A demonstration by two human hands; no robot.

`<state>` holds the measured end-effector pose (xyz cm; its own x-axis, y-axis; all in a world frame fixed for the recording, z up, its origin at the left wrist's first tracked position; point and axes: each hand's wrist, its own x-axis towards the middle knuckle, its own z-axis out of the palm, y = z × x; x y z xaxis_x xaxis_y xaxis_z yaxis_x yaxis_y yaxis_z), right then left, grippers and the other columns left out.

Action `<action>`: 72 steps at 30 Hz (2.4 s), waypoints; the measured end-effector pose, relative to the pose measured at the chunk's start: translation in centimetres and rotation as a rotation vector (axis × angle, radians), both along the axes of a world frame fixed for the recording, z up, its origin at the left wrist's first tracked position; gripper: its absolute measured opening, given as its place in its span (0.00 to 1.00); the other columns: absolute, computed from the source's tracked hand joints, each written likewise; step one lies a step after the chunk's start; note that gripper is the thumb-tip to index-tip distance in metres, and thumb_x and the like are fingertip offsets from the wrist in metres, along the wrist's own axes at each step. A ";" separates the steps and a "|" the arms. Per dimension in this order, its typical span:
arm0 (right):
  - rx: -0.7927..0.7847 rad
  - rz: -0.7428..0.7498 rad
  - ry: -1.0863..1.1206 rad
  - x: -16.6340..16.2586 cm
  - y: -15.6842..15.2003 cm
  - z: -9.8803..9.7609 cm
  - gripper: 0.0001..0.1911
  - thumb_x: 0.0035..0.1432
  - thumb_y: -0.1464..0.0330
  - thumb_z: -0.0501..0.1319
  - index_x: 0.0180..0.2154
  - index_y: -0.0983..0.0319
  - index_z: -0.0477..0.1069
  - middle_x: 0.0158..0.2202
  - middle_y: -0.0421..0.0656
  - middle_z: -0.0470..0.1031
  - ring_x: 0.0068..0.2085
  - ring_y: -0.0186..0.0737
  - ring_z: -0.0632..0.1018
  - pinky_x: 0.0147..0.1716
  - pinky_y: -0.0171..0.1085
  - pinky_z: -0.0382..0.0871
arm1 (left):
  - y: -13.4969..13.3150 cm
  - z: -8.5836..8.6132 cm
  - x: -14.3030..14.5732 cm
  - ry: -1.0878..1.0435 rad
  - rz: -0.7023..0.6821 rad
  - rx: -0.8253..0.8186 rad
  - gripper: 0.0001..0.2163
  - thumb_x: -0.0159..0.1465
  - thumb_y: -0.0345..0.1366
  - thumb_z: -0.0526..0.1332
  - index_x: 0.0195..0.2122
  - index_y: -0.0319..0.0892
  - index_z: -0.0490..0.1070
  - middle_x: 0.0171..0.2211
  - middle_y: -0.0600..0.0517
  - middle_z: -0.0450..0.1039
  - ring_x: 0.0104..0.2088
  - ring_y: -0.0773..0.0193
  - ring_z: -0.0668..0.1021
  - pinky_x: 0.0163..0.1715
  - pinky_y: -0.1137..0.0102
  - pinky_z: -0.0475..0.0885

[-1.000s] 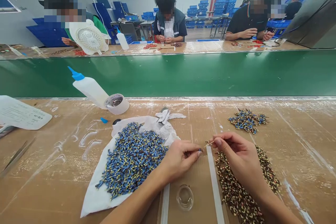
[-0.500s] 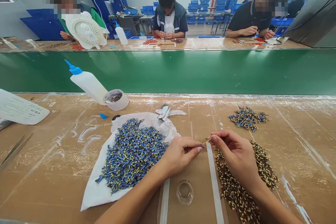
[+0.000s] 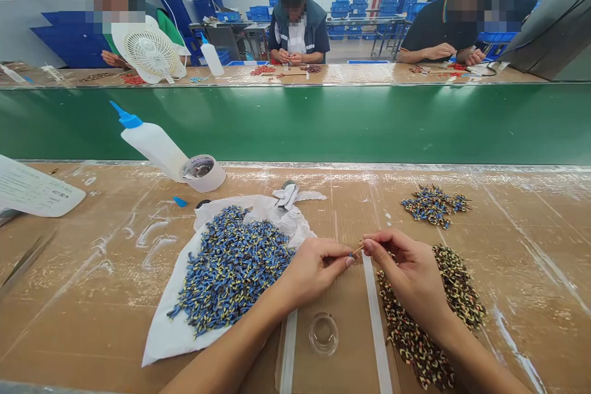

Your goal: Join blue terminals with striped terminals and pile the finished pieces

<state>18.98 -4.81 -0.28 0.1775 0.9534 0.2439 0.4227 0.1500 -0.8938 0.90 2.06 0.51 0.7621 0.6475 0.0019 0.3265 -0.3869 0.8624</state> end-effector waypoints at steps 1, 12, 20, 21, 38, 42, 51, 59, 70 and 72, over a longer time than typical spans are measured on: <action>0.007 0.000 -0.011 0.0 0.0 0.0 0.06 0.61 0.65 0.61 0.36 0.60 0.75 0.30 0.40 0.79 0.32 0.36 0.78 0.33 0.35 0.71 | 0.0 0.0 0.0 -0.001 -0.001 -0.002 0.12 0.67 0.36 0.55 0.34 0.38 0.77 0.26 0.51 0.71 0.28 0.66 0.68 0.29 0.71 0.59; 0.064 0.030 -0.026 0.0 -0.4 0.7 0.05 0.61 0.67 0.61 0.35 0.61 0.75 0.31 0.41 0.79 0.32 0.37 0.79 0.33 0.35 0.72 | 0.2 -0.7 -0.3 -0.153 0.045 -0.238 0.10 0.63 0.36 0.61 0.41 0.39 0.78 0.33 0.49 0.76 0.32 0.65 0.72 0.31 0.72 0.62; 0.101 0.041 -0.108 -0.2 -0.5 1.0 0.05 0.61 0.68 0.61 0.35 0.60 0.74 0.31 0.41 0.79 0.33 0.37 0.79 0.33 0.35 0.72 | 0.4 -1.2 -0.1 -0.196 0.055 -0.374 0.08 0.60 0.34 0.63 0.39 0.39 0.78 0.36 0.48 0.78 0.37 0.63 0.75 0.39 0.69 0.67; 0.105 0.039 -0.119 -0.2 -0.5 1.0 0.04 0.62 0.68 0.60 0.35 0.60 0.74 0.31 0.42 0.79 0.33 0.37 0.79 0.33 0.36 0.72 | 0.5 -1.3 -0.1 -0.187 0.056 -0.383 0.08 0.60 0.34 0.64 0.39 0.39 0.79 0.36 0.48 0.78 0.36 0.63 0.75 0.38 0.69 0.67; 0.128 0.122 -0.069 -0.4 -0.4 1.5 0.04 0.61 0.72 0.60 0.36 0.59 0.73 0.33 0.41 0.78 0.36 0.36 0.79 0.36 0.35 0.72 | 0.6 -1.2 -0.2 -0.196 0.013 -0.443 0.08 0.61 0.34 0.63 0.40 0.40 0.78 0.36 0.48 0.77 0.36 0.63 0.74 0.39 0.69 0.67; 0.130 0.131 -0.072 -0.4 -0.5 1.4 0.04 0.62 0.73 0.60 0.36 0.58 0.72 0.34 0.41 0.78 0.37 0.36 0.78 0.37 0.36 0.71 | 0.4 -1.5 -0.1 -0.239 0.044 -0.511 0.08 0.61 0.33 0.63 0.40 0.39 0.76 0.35 0.50 0.75 0.36 0.65 0.74 0.39 0.69 0.67; 0.175 0.161 -0.138 -0.4 -0.6 1.7 0.06 0.61 0.75 0.59 0.37 0.59 0.71 0.35 0.41 0.78 0.36 0.36 0.78 0.37 0.36 0.72 | 0.5 -1.2 -0.1 -0.224 0.038 -0.532 0.03 0.60 0.32 0.64 0.33 0.37 0.73 0.29 0.53 0.71 0.32 0.68 0.70 0.35 0.72 0.64; 0.212 0.186 -0.169 -0.7 -0.7 1.7 0.06 0.62 0.76 0.59 0.38 0.59 0.71 0.35 0.42 0.77 0.37 0.36 0.78 0.36 0.36 0.72 | 0.6 -1.1 -0.1 -0.209 0.018 -0.499 0.02 0.60 0.30 0.62 0.32 0.37 0.73 0.27 0.55 0.69 0.30 0.69 0.69 0.33 0.74 0.62; 0.230 0.195 -0.157 -0.7 -0.7 1.6 0.06 0.61 0.77 0.59 0.38 0.61 0.71 0.34 0.43 0.76 0.36 0.36 0.77 0.35 0.35 0.71 | 0.7 -0.9 -0.2 -0.179 -0.016 -0.433 0.03 0.61 0.30 0.62 0.33 0.37 0.75 0.29 0.53 0.72 0.32 0.68 0.71 0.34 0.74 0.64; 0.236 0.207 -0.165 -0.7 -0.7 1.6 0.07 0.60 0.77 0.59 0.38 0.61 0.71 0.34 0.43 0.76 0.37 0.36 0.77 0.36 0.35 0.71 | 0.7 -0.9 -0.2 -0.177 -0.024 -0.438 0.03 0.61 0.30 0.62 0.34 0.37 0.75 0.29 0.53 0.73 0.32 0.68 0.72 0.34 0.74 0.64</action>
